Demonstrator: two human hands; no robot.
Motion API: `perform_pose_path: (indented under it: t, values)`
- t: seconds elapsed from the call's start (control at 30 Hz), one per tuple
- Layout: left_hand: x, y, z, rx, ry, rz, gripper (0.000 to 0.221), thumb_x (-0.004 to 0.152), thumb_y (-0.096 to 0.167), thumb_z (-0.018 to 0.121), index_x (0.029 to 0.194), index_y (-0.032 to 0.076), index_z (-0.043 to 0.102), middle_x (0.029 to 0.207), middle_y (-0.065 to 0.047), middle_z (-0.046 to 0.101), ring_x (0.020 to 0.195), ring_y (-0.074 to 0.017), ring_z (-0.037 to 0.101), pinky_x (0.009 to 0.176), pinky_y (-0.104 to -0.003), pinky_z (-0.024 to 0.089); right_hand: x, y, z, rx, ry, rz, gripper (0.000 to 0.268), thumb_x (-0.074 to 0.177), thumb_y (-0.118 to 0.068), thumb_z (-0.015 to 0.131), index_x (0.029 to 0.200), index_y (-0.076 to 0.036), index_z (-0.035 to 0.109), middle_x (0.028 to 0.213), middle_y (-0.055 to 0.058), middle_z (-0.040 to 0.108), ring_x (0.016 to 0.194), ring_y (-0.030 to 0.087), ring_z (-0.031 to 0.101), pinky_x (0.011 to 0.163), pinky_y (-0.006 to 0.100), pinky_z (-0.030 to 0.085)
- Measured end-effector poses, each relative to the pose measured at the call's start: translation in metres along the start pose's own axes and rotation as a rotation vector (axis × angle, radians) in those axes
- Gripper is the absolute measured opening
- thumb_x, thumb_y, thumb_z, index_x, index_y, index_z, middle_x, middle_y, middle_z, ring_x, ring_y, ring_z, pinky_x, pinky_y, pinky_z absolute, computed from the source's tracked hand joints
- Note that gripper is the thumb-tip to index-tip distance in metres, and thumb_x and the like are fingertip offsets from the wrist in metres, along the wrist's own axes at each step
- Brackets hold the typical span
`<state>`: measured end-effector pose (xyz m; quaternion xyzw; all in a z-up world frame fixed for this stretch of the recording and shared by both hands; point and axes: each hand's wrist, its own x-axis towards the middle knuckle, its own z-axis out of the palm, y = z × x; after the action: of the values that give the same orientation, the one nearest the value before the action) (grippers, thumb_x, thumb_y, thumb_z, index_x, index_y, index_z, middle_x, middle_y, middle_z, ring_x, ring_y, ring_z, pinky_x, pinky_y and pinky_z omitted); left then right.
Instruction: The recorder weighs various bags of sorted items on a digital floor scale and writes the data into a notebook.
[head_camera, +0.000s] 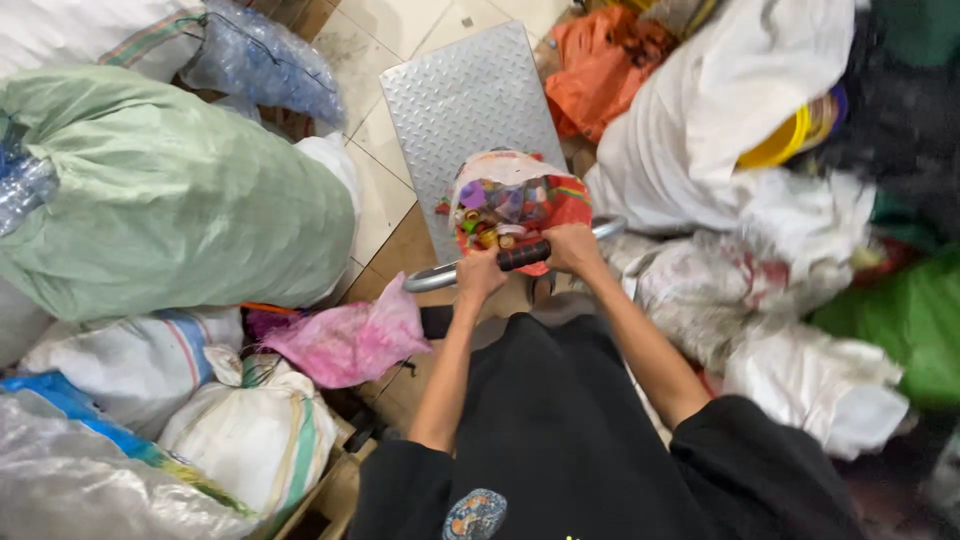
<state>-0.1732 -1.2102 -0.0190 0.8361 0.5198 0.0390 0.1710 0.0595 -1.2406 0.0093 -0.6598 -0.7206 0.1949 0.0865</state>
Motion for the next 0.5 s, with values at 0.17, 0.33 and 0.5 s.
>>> perform_pose_path:
  t: [0.17, 0.33, 0.5]
  values:
    - [-0.052, 0.01, 0.003, -0.068, 0.022, 0.057, 0.019, 0.075, 0.023, 0.072, 0.089, 0.01, 0.071, 0.079, -0.018, 0.073, 0.075, -0.0395, 0.072, 0.067, -0.053, 0.056, -0.058, -0.022, 0.011, -0.009, 0.021, 0.048, 0.025, 0.059, -0.024, 0.076, 0.082, -0.014, 0.075, 0.079, 0.013, 0.074, 0.079, 0.037, 0.072, 0.071, 0.052, 0.056]
    - [-0.102, 0.013, -0.008, -0.061, -0.033, 0.057, 0.028, 0.073, 0.032, 0.078, 0.087, 0.009, 0.071, 0.076, -0.019, 0.072, 0.071, -0.0402, 0.071, 0.065, -0.053, 0.056, -0.104, -0.044, 0.036, 0.003, 0.024, 0.041, 0.026, 0.058, -0.022, 0.075, 0.082, -0.012, 0.073, 0.081, 0.011, 0.073, 0.079, 0.037, 0.072, 0.069, 0.052, 0.056]
    - [-0.149, 0.009, -0.003, -0.042, -0.03, 0.054, 0.027, 0.07, 0.032, 0.079, 0.084, 0.011, 0.071, 0.073, -0.018, 0.072, 0.071, -0.0397, 0.071, 0.065, -0.052, 0.056, -0.146, -0.073, 0.046, 0.032, 0.045, 0.038, 0.024, 0.059, -0.022, 0.075, 0.079, -0.01, 0.071, 0.082, 0.011, 0.073, 0.079, 0.037, 0.072, 0.069, 0.051, 0.056]
